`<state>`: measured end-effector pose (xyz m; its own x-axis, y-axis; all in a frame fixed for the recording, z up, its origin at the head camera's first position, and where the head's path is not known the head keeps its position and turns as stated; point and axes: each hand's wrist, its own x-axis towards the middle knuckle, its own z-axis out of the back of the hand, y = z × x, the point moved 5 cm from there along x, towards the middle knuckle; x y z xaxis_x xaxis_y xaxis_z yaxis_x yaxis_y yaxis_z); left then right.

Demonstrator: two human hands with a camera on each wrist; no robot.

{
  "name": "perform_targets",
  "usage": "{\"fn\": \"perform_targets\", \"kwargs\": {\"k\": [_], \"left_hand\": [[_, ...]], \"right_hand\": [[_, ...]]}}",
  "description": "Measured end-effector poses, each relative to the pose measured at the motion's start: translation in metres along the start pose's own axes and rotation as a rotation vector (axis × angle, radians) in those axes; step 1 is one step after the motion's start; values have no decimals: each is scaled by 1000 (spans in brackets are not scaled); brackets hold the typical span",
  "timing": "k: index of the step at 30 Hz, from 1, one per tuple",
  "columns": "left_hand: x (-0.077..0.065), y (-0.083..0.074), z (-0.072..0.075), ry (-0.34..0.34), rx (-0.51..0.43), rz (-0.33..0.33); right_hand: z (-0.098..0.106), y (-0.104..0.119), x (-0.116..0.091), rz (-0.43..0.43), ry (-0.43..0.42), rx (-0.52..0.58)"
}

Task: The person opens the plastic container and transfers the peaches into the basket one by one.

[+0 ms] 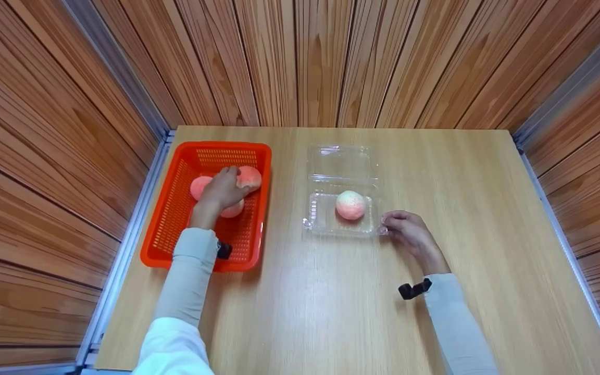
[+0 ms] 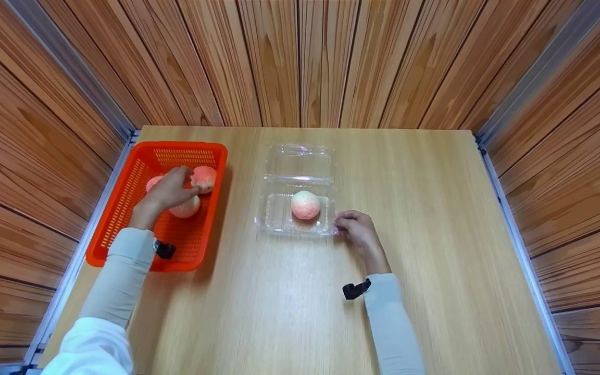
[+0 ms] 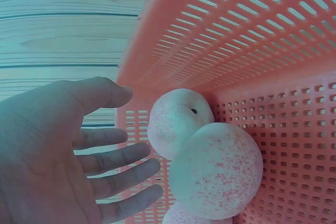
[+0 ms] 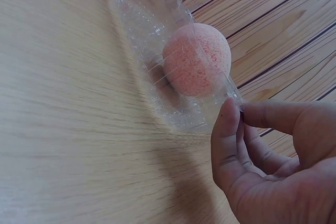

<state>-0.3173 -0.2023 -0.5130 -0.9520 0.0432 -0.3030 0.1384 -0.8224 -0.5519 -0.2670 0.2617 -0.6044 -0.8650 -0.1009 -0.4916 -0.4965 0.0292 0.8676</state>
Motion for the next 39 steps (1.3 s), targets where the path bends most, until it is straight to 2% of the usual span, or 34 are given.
{"fn": "perform_targets", "kwargs": {"k": [15, 24, 27, 34, 39], "left_hand": [[-9, -14, 4, -47, -49, -33], [-11, -22, 5, -69, -34, -70], [-9, -25, 4, -67, -26, -83], [-10, -32, 2, -52, -81, -62], [-10, -37, 0, -58, -66, -76]], "right_hand": [[2, -1, 0, -21, -16, -24], [0, -2, 1, -26, -26, -19], [0, -2, 1, -17, -21, -30], [1, -1, 0, 1, -18, -41], [1, -1, 0, 4, -13, -34]]}}
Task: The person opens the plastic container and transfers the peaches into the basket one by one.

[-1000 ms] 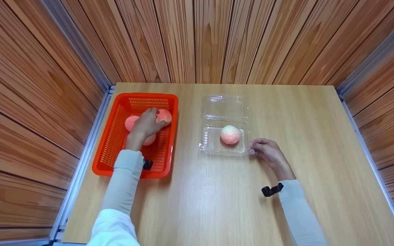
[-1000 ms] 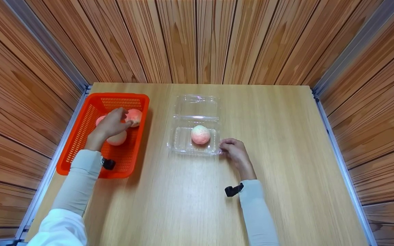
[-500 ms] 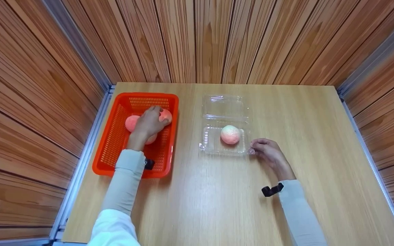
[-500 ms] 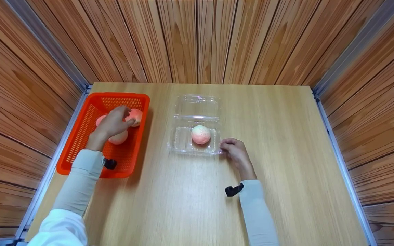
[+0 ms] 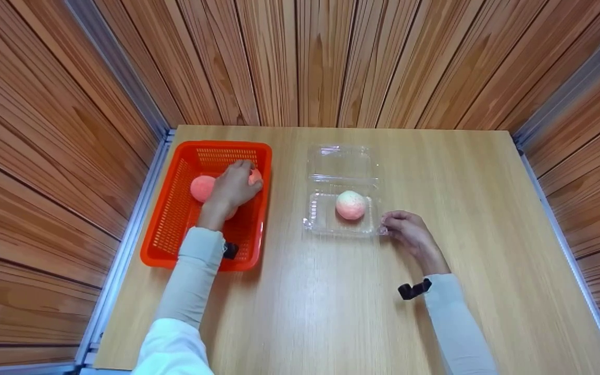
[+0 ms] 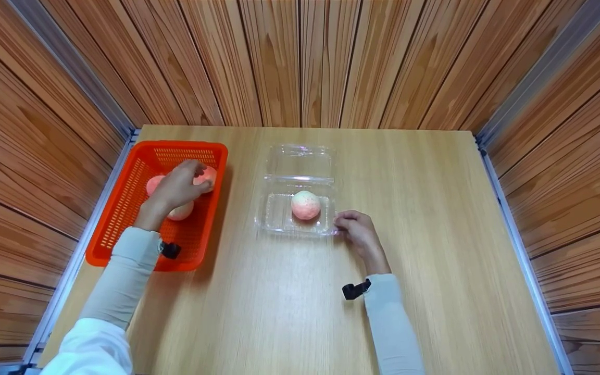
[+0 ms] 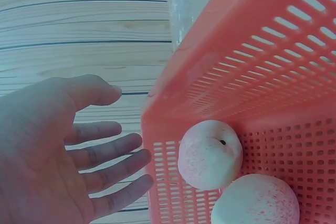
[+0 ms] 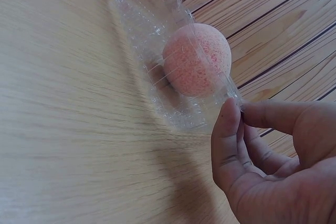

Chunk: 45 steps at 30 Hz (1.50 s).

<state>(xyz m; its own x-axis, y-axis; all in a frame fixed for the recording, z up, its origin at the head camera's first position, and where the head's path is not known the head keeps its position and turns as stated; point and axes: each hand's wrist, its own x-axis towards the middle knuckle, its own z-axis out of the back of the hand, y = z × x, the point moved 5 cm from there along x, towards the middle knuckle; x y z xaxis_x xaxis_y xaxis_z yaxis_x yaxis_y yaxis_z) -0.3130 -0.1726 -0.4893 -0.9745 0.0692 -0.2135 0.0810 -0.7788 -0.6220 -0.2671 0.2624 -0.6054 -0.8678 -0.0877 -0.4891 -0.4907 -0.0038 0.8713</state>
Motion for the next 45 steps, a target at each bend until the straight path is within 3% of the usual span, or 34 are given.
{"fn": "perform_targets", "kwargs": {"k": [21, 45], "left_hand": [[7, -26, -4, -41, 211, -157], [12, -47, -11, -46, 213, -212]], "right_hand": [[0, 2, 0, 1, 4, 26], [0, 0, 0, -23, -8, -14]]}}
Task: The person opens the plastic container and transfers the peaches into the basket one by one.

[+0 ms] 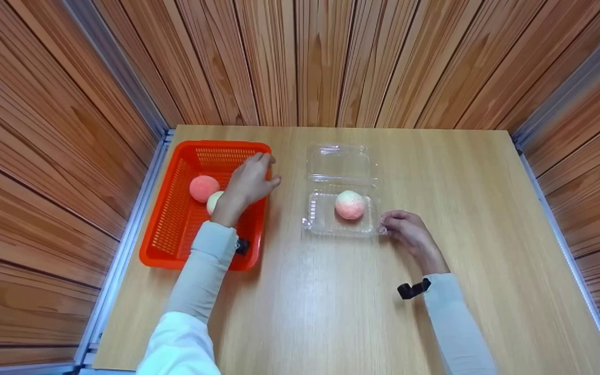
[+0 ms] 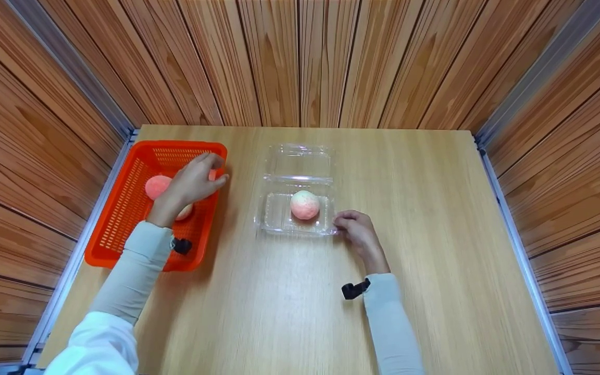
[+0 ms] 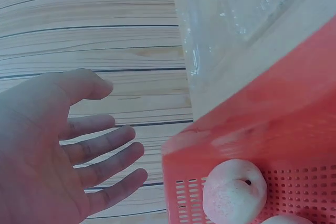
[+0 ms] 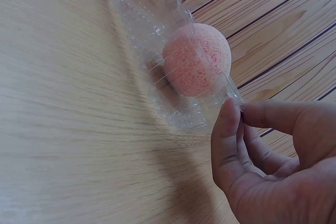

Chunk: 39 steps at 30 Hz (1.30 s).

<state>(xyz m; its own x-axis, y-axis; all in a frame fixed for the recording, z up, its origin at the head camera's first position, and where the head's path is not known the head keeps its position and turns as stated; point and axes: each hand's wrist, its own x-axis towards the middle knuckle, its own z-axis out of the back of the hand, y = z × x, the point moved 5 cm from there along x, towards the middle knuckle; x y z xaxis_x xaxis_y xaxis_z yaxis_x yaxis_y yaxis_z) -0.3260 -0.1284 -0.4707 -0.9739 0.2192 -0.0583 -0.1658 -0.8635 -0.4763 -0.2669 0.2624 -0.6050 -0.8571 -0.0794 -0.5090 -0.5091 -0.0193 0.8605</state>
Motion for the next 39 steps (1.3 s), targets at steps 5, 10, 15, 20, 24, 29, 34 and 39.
{"fn": "perform_targets", "kwargs": {"k": [5, 10, 15, 20, 24, 29, 34, 39], "left_hand": [[1, -6, 0, -8, -9, -32], [2, -11, -2, 1, -28, -44], [4, -16, -3, 16, -28, -40], [5, -21, -5, 32, -40, -36], [6, -25, -6, 36, -43, -48], [6, -31, -8, 25, -47, -74], [7, -37, -10, 15, -45, -100], [9, -43, -13, 17, -39, -110]], "right_hand": [[-1, 0, 0, 16, 8, 24], [-1, 0, 1, 23, 6, 18], [-1, 1, 1, 25, 0, 13], [0, 0, 0, 21, 0, 3], [0, 0, -1, 14, 8, 2], [0, 0, -1, 4, 7, 1], [-2, 1, -2, 13, 0, 17], [-1, 1, -1, 18, 6, 11]]}}
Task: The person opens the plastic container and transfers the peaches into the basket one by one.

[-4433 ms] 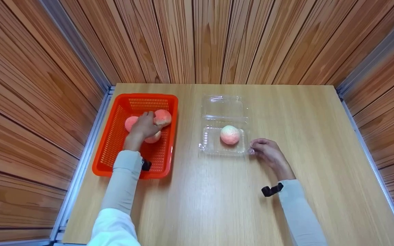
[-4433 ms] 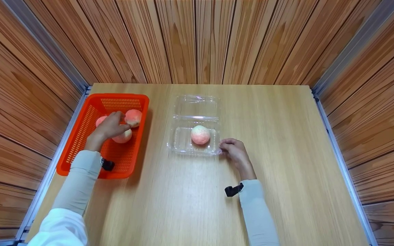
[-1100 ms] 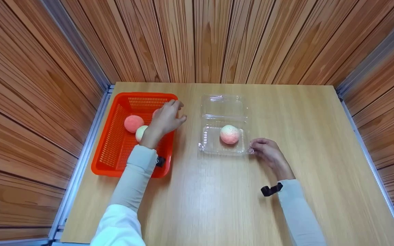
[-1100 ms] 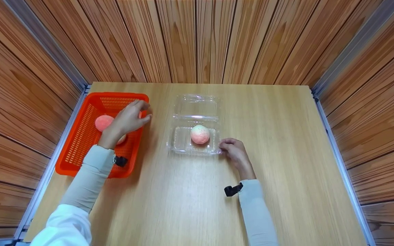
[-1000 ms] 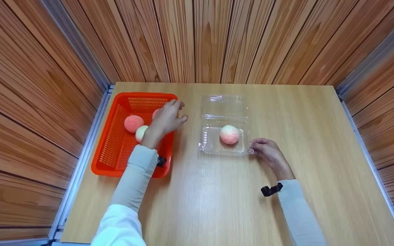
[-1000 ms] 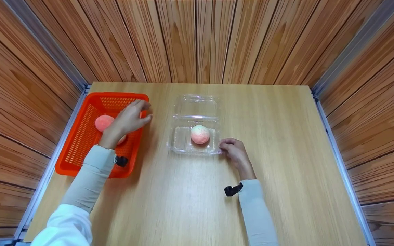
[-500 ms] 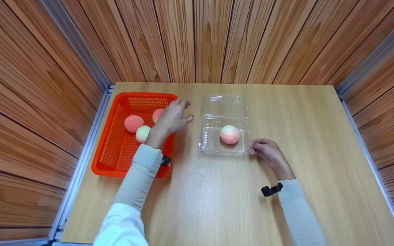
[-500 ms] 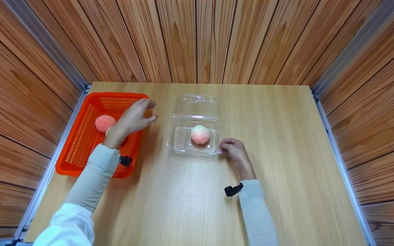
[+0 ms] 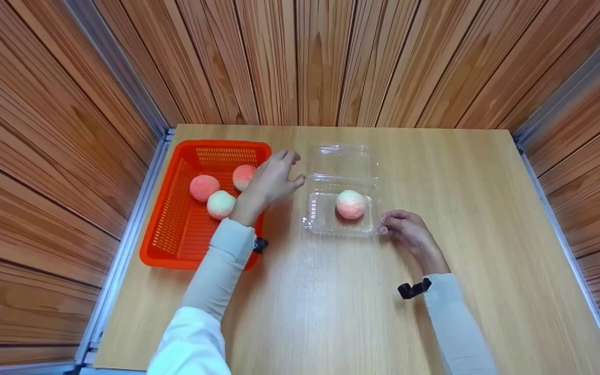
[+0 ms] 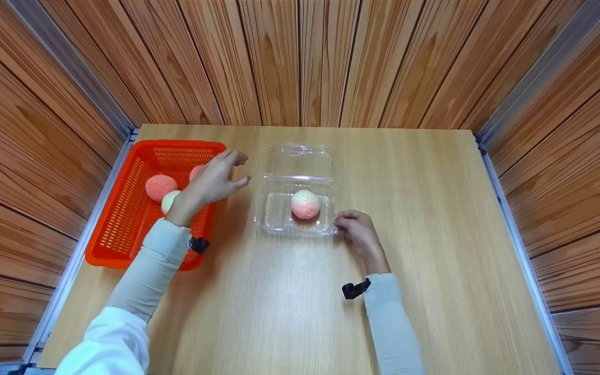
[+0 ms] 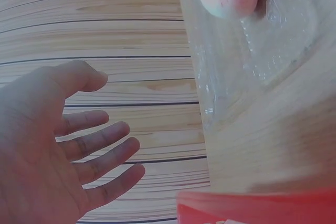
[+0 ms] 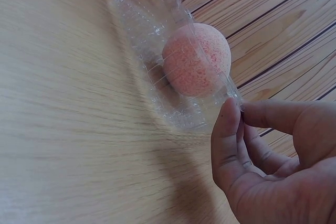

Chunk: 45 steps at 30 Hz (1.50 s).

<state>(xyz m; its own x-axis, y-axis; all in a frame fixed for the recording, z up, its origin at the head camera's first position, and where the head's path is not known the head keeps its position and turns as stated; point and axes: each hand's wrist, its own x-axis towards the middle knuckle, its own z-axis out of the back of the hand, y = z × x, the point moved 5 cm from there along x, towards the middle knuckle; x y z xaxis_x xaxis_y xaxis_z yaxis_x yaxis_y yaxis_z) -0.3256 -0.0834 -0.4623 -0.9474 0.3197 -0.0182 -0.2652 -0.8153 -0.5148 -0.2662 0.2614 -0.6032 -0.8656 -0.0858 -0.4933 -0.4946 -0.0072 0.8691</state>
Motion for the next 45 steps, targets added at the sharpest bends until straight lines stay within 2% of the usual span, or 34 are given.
{"fn": "perform_targets", "kwargs": {"k": [6, 15, 23, 30, 45], "left_hand": [[1, -5, -3, -4, 8, 5], [7, -15, -10, 5, 0, -56], [12, -23, -17, 32, 1, -58], [17, -31, -24, 47, 33, -80], [25, -43, -43, 58, 40, -111]], "right_hand": [[1, 0, 0, -5, 8, 2], [0, -1, 0, -7, -6, -7], [0, -2, 0, -13, -15, 3], [0, -1, 0, -17, -7, 4], [0, -1, 0, -31, -3, 8]]}}
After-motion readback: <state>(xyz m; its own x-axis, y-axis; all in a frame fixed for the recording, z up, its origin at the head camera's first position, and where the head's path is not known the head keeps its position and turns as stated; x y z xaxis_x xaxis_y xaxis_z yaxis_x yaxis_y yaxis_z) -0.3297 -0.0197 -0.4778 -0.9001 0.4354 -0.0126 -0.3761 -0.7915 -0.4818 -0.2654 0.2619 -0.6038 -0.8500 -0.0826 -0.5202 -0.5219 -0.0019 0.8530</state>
